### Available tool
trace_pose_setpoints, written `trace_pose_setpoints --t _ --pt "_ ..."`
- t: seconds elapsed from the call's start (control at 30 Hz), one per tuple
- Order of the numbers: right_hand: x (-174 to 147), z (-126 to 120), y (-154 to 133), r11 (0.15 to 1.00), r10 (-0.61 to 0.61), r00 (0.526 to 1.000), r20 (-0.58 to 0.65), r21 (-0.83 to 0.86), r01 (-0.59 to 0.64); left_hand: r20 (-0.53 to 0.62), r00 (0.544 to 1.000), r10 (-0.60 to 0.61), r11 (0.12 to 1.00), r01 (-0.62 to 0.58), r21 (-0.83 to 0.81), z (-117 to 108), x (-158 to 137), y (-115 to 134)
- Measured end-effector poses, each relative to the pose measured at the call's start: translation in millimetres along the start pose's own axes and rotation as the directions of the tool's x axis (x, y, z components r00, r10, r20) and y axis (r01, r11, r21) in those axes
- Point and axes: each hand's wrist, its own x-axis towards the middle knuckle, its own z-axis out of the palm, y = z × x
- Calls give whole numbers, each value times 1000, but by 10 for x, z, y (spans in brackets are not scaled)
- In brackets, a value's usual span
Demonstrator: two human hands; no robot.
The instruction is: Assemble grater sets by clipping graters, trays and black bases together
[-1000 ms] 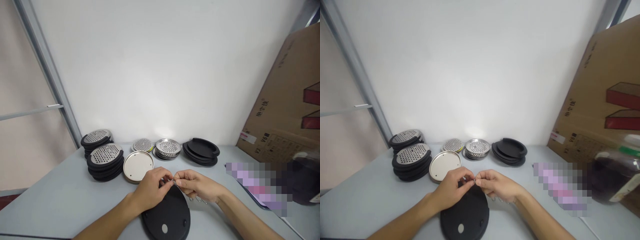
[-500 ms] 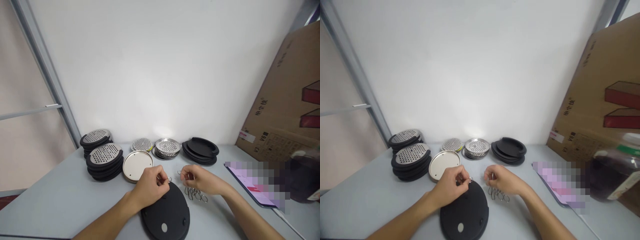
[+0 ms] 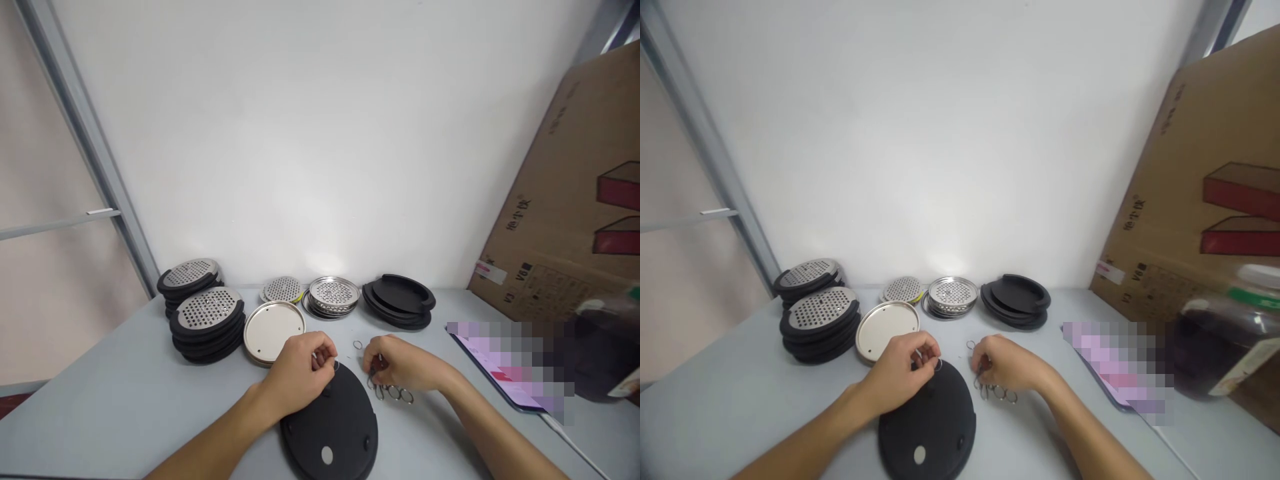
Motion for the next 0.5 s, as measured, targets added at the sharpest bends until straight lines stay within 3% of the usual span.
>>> trace_pose_setpoints --t 0.5 --pt "6 16 -13 999 -7 999 -51 -37 5 13 1000 4 999 -5 49 -9 -2 8"
